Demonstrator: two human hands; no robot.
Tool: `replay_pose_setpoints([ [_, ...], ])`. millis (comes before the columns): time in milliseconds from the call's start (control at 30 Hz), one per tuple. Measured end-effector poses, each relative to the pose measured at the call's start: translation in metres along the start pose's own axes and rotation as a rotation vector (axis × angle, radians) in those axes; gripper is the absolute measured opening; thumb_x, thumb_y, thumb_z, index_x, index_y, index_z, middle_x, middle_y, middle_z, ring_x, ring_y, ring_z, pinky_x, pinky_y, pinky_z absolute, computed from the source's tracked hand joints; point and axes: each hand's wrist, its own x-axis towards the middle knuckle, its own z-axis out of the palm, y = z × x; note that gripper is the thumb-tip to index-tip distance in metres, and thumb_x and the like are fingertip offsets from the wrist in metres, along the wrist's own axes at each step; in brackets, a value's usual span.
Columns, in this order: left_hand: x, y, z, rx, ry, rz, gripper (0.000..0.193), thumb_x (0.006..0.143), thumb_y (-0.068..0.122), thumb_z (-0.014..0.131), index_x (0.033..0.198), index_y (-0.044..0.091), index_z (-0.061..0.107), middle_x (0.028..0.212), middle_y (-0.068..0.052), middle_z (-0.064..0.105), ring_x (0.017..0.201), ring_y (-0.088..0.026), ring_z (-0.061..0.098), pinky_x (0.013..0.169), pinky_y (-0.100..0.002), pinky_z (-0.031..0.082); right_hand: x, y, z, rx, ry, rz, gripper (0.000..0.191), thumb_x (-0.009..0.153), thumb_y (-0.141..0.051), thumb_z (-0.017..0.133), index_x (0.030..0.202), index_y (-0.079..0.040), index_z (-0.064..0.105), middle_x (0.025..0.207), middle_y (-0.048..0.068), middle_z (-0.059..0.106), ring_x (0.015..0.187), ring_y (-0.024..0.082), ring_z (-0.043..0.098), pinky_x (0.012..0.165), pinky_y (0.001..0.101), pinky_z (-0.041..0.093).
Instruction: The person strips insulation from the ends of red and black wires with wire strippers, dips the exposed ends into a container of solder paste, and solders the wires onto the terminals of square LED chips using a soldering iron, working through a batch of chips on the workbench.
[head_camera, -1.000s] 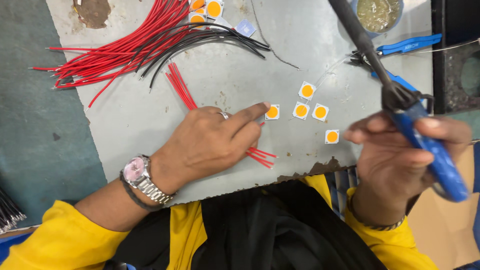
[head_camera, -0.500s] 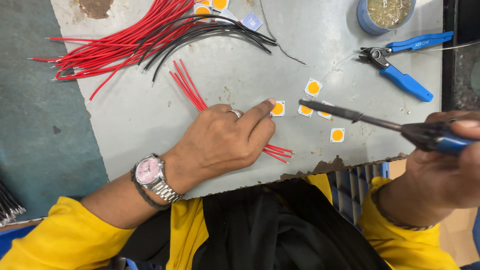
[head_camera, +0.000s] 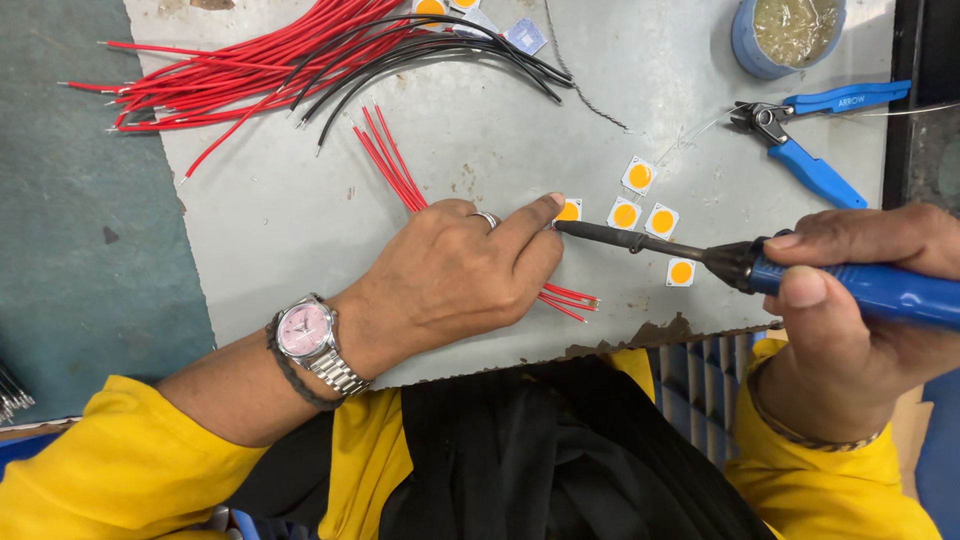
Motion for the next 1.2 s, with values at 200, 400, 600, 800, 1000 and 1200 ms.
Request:
replay_pose_setpoints([
  [200, -0.001, 0.000, -0.001, -0.018, 0.012, -0.002, 0.014, 0.086, 0.004, 0.066, 0.076, 0.005, 0.056, 0.113, -0.020, 0.075, 0.042, -0.011, 0.050, 0.046, -0.028, 0.044, 0.008, -0.007, 0.002, -0.039, -0.093, -0.053, 0.030, 0.111, -0.016, 0.079, 0.102, 0.006, 0.062, 0.088, 0.014, 0.066, 0.064, 0.015, 0.062, 0.066, 0.0215, 0.050],
  [400, 0.001, 0.001, -0.001, -0.031, 0.012, -0.018, 0.015, 0.085, 0.003, 0.066, 0.075, 0.005, 0.055, 0.113, -0.020, 0.075, 0.041, -0.011, 0.049, 0.044, -0.028, 0.043, 0.011, -0.012, -0.003, -0.141, -0.177, -0.143, 0.029, 0.110, -0.018, 0.075, 0.098, 0.006, 0.063, 0.087, 0.014, 0.067, 0.064, 0.017, 0.062, 0.062, 0.0216, 0.050],
  [600, 0.001, 0.002, -0.001, -0.012, 0.002, -0.017, 0.018, 0.084, 0.003, 0.066, 0.072, 0.006, 0.053, 0.113, -0.020, 0.076, 0.040, -0.011, 0.048, 0.044, -0.028, 0.044, 0.007, 0.002, -0.011, -0.084, -0.041, -0.119, 0.030, 0.107, -0.022, 0.075, 0.103, 0.005, 0.062, 0.085, 0.015, 0.066, 0.061, 0.016, 0.056, 0.059, 0.0231, 0.043],
  [800, 0.002, 0.004, -0.002, -0.014, 0.006, -0.038, 0.015, 0.083, 0.003, 0.066, 0.073, 0.005, 0.055, 0.114, -0.020, 0.075, 0.042, -0.012, 0.051, 0.045, -0.029, 0.045, 0.006, -0.006, -0.007, -0.094, -0.102, -0.101, 0.030, 0.110, -0.019, 0.077, 0.100, 0.004, 0.061, 0.088, 0.014, 0.068, 0.063, 0.015, 0.059, 0.062, 0.0221, 0.047],
  [1000, 0.002, 0.006, -0.002, -0.006, 0.003, -0.060, 0.010, 0.082, 0.005, 0.066, 0.076, 0.004, 0.058, 0.117, -0.020, 0.074, 0.044, -0.014, 0.054, 0.048, -0.029, 0.048, 0.012, -0.019, 0.004, -0.112, -0.150, -0.091, 0.031, 0.110, -0.018, 0.079, 0.099, 0.006, 0.064, 0.091, 0.015, 0.070, 0.071, 0.017, 0.067, 0.071, 0.0221, 0.055],
  [1200, 0.002, 0.006, -0.002, -0.010, -0.007, -0.061, 0.010, 0.081, 0.005, 0.067, 0.076, 0.003, 0.058, 0.118, -0.020, 0.074, 0.045, -0.014, 0.055, 0.048, -0.030, 0.048, 0.009, -0.014, 0.003, -0.087, -0.061, -0.069, 0.031, 0.107, -0.020, 0.079, 0.099, 0.005, 0.062, 0.087, 0.014, 0.068, 0.065, 0.015, 0.064, 0.065, 0.0208, 0.053],
])
